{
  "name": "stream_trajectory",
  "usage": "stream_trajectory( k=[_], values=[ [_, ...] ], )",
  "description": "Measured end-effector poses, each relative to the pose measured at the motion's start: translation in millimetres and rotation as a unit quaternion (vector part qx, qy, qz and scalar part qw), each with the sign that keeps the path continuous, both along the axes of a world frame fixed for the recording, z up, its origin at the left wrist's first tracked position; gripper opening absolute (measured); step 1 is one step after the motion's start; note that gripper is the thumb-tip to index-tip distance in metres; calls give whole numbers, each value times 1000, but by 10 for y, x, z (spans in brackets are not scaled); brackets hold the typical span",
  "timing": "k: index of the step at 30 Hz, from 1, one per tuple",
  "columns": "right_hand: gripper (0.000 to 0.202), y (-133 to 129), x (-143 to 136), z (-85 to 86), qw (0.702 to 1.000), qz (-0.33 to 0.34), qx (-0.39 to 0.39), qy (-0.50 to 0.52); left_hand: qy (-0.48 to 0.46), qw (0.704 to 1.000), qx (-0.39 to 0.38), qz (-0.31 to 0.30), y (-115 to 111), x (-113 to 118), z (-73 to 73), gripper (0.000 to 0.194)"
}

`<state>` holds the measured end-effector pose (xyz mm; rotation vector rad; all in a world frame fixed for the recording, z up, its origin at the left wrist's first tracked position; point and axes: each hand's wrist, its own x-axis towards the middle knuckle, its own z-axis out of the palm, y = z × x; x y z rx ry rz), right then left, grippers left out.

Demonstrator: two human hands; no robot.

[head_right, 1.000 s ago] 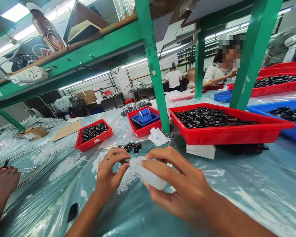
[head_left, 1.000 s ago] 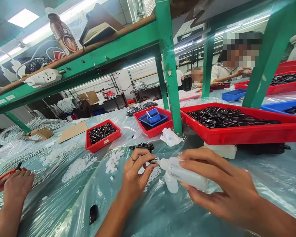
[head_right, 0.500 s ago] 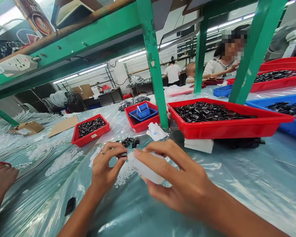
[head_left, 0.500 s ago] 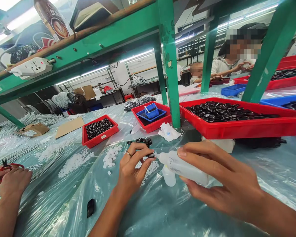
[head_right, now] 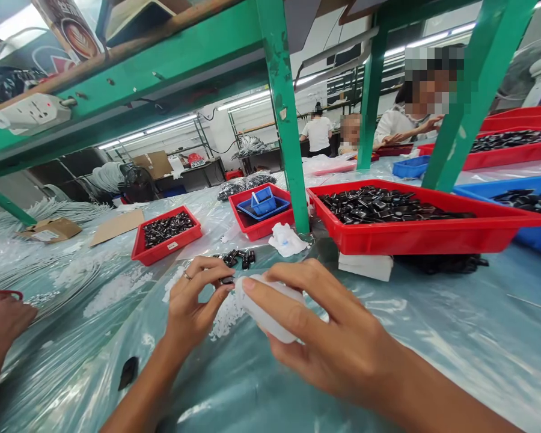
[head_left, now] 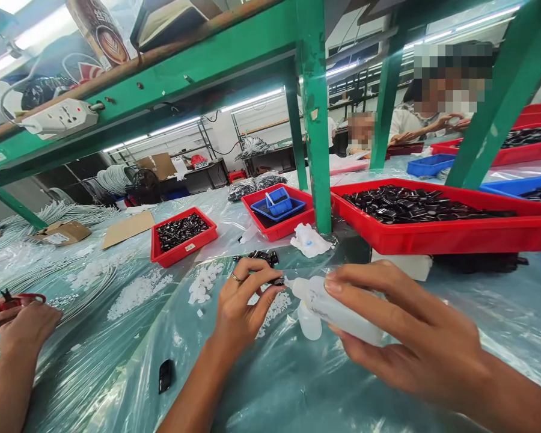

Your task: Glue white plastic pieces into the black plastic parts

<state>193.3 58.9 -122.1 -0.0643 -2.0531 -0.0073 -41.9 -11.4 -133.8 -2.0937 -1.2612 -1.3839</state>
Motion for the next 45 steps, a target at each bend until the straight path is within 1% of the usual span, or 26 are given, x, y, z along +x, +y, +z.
stream_trajectory(
  k=[4, 7, 9, 11, 14, 17, 20, 24, 28, 37, 39, 41, 43, 45],
  values=[
    [53, -28, -2, 10, 1000, -9, 5, 4, 3, 1000, 2, 4, -5, -20, 11, 16],
    [49, -40, -11, 39, 999, -11, -29, 35, -1, 1000, 4, 7, 3, -24, 10, 17],
    [43, -21, -23, 62, 995, -18, -79, 63, -4, 1000, 2, 3, 9, -21, 5, 18],
    [35, 27, -39, 79, 983, -13, -155, 93, -8, 1000, -5, -3, 15, -17, -3, 19],
    [22, 120, -69, 82, 956, 20, -263, 130, -13, 1000, -7, -7, 23, -15, -17, 18],
    [19, 175, -92, 66, 925, 46, -349, 145, -16, 1000, -10, -6, 29, -22, -31, 17],
    [21, 162, -110, 49, 902, 69, -400, 145, -21, 1000, -14, -4, 31, -30, -38, 17],
    [21, 119, -132, 21, 892, 88, -422, 136, -25, 1000, -13, -2, 30, -28, -35, 17],
    [22, 119, -135, -12, 890, 93, -428, 123, -22, 1000, -14, -1, 21, -17, -30, 17],
    [23, 84, -152, 19, 904, 84, -408, 97, -19, 1000, -2, 0, 17, -10, -15, 16],
    [22, 66, -154, 20, 912, 75, -393, 87, -17, 1000, 0, 0, 16, -17, -17, 17],
    [24, 52, -143, 19, 933, 50, -347, 82, -18, 1000, 3, 0, 14, -22, -19, 17],
    [25, 41, -118, 24, 962, 20, -265, 70, -19, 1000, -1, 0, 11, -22, -19, 18],
    [28, 30, -87, 39, 983, 2, -177, 46, -16, 1000, -4, 1, 6, -16, -15, 18]
  ],
)
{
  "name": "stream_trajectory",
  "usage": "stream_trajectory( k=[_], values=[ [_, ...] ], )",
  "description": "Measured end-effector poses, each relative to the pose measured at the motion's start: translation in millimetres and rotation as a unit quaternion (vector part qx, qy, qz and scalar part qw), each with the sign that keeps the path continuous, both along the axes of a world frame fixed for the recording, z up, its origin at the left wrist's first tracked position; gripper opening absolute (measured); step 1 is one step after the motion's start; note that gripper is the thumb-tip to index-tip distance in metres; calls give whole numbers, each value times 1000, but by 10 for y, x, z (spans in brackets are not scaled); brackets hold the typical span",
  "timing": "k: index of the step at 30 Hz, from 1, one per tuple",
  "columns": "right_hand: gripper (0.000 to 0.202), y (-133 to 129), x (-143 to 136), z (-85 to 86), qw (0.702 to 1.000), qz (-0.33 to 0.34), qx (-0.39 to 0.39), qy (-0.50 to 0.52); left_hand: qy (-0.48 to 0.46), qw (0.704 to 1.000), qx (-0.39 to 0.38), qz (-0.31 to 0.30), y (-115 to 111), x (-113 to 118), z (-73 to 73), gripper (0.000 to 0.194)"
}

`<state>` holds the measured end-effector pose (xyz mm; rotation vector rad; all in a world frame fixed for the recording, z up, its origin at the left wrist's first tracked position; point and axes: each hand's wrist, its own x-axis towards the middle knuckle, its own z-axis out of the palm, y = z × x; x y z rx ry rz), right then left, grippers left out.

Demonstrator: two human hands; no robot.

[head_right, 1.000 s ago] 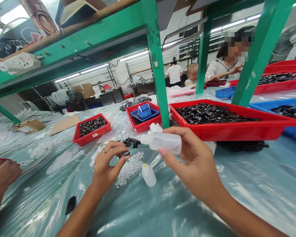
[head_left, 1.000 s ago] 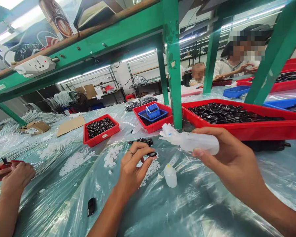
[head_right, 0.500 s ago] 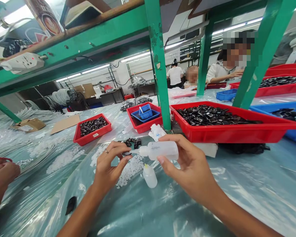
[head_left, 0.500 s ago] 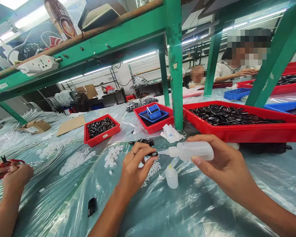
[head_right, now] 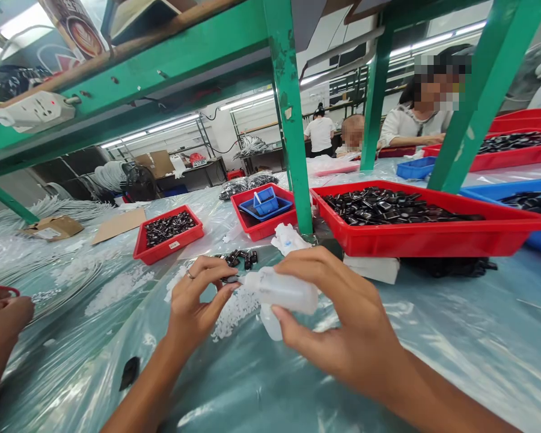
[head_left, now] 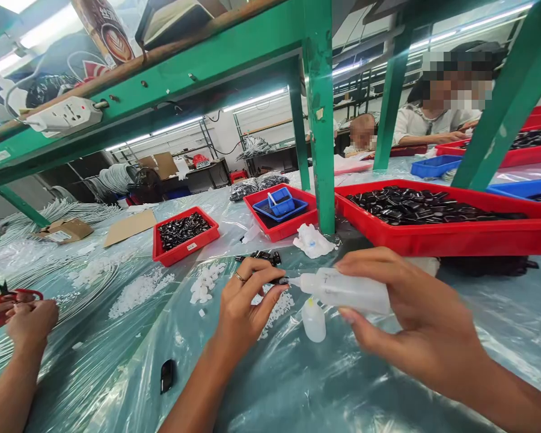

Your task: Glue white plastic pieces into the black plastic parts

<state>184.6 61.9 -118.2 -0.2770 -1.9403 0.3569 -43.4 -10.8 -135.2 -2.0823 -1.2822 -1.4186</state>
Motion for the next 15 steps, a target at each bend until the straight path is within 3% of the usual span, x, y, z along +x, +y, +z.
stream_trajectory(
  k=[4, 15],
  values=[
    [29, -25, 44, 44, 995, -20, 88, -28, 2, 1000, 2, 0, -9, 13, 10, 17],
    [28, -52, 63, 28, 986, -54, 151, -50, 14, 1000, -5, 0, -6, 13, 7, 17]
  ],
)
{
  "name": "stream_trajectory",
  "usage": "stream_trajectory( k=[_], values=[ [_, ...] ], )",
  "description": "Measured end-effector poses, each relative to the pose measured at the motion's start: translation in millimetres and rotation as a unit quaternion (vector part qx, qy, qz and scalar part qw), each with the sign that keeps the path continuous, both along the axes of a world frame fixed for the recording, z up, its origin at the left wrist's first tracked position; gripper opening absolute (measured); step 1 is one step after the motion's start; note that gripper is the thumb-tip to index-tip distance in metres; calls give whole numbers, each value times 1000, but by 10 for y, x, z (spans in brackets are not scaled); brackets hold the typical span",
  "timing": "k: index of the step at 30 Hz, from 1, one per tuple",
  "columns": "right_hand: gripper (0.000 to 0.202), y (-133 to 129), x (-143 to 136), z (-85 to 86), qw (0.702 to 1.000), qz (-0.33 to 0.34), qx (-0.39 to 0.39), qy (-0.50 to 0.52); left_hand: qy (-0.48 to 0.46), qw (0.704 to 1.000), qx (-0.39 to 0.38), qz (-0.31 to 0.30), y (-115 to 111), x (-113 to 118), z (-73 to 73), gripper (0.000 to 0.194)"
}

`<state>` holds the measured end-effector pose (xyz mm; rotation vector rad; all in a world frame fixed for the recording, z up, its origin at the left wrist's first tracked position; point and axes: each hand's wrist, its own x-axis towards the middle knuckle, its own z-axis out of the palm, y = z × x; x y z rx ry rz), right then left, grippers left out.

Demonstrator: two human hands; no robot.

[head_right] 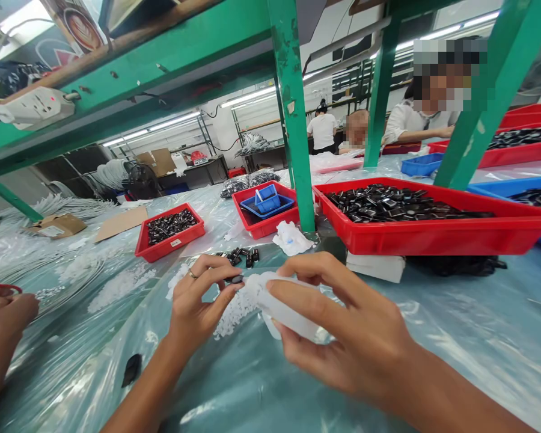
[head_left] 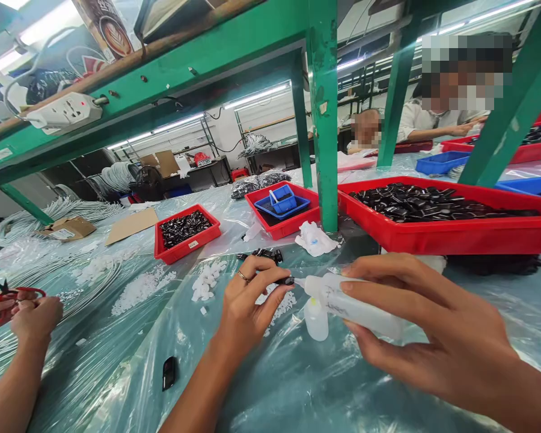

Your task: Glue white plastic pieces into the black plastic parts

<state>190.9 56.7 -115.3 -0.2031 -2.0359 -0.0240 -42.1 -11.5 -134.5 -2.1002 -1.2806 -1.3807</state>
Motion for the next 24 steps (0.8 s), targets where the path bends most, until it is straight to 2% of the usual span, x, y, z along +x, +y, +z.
stream_trajectory(
  k=[3, 5, 8, 10, 13, 15, 17, 18, 20, 24],
  values=[
    [31, -7, 4, 16, 1000, 12, -9, 5, -2, 1000, 0, 2, -3, 6, -1, 17],
    [32, 14, 19, 40, 999, 21, -43, 11, -7, 1000, -3, 2, -1, 6, -3, 16],
    [27, 144, 48, 63, 977, 38, -195, 70, -12, 1000, -10, -2, 11, -2, -10, 15],
    [23, 288, 50, 50, 927, 65, -343, 137, -13, 1000, -10, -4, 20, -9, -18, 15],
    [27, 479, 4, -11, 808, 140, -529, 218, -18, 1000, -14, -5, 36, -20, -34, 15],
    [34, 523, -47, -63, 736, 181, -610, 230, -22, 999, -23, -6, 52, -36, -48, 14],
    [40, 500, -99, -118, 701, 194, -658, 195, -29, 999, -32, -4, 77, -72, -61, 13],
    [44, 477, -124, -149, 699, 190, -669, 166, -34, 999, -37, 0, 93, -100, -68, 12],
    [50, 447, -170, -224, 716, 165, -670, 102, -49, 998, -43, 15, 126, -180, -81, 10],
    [55, 558, -257, -447, 802, 85, -591, 23, -88, 993, -54, 64, 189, -394, -125, 9]
  ],
)
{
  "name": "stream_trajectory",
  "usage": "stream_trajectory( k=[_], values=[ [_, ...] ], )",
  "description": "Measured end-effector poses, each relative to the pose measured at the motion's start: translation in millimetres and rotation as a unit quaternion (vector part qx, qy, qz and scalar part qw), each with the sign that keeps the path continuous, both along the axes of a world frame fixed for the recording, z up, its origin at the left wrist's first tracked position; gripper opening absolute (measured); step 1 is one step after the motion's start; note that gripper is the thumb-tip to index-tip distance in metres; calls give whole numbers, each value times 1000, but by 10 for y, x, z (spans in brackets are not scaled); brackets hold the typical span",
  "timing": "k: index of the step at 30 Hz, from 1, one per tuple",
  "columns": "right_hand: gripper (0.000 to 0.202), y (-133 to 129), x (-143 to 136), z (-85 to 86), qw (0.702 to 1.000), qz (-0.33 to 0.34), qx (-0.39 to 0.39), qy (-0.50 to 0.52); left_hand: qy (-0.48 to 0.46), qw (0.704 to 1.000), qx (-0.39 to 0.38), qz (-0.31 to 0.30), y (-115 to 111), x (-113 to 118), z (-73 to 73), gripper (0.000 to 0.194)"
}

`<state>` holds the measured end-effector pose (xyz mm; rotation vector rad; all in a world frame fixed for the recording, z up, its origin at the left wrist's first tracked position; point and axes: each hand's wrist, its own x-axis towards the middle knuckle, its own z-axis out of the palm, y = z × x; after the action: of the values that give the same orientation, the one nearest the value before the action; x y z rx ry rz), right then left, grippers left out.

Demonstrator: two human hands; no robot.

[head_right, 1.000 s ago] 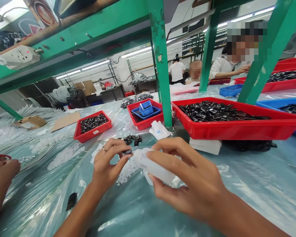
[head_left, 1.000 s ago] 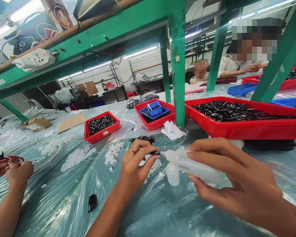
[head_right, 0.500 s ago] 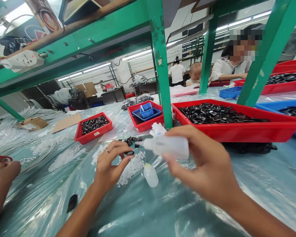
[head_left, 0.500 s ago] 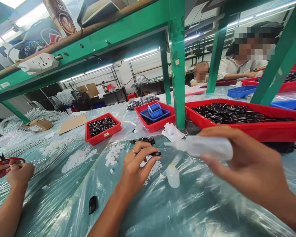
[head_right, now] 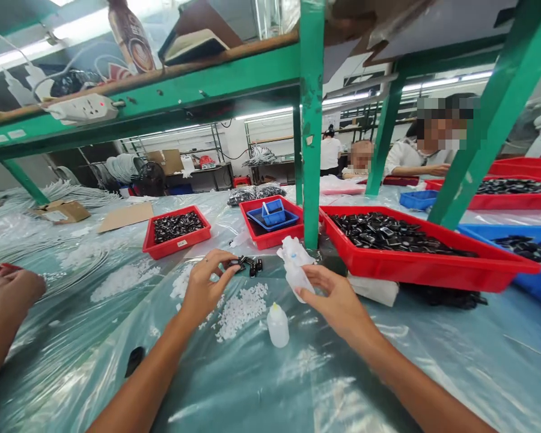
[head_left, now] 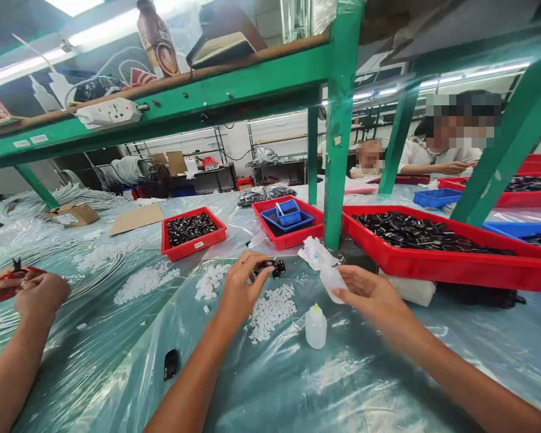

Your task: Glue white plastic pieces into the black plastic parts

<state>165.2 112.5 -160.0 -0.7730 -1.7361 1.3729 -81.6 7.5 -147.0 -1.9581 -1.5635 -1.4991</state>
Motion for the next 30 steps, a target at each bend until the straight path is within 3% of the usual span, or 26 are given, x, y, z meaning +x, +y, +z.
stream_trajectory(
  k=[5, 9, 12, 15, 17, 21, 23, 26, 30],
  values=[
    [48, 255, -85, -301, 993, -19, 101, -58, -30, 997, -36, 63, 63, -214, -88, 11],
    [51, 279, -74, -370, 987, -23, 133, -81, -48, 991, -45, 113, 92, -316, -139, 12],
    [57, 199, 20, -242, 960, -73, 250, -101, -70, 987, -34, 141, 94, -374, -152, 13],
    [39, 85, 133, 62, 873, -127, 456, -116, -94, 981, -18, 168, 87, -410, -151, 14],
    [27, 8, 137, 328, 830, -121, 535, -104, -105, 978, -10, 179, 81, -419, -149, 14],
    [13, -97, -217, 810, 824, 0, 545, -156, -104, 977, -3, 186, 71, -416, -143, 13],
    [19, -98, -560, 935, 787, 85, 545, -277, -103, 976, 3, 191, 68, -418, -141, 14],
    [26, -8, -1134, 930, 701, 195, 545, -416, -106, 974, 15, 202, 73, -443, -153, 14],
    [28, 242, -1737, 709, 634, 280, 545, -472, -104, 969, 30, 222, 107, -508, -212, 10]
  ],
)
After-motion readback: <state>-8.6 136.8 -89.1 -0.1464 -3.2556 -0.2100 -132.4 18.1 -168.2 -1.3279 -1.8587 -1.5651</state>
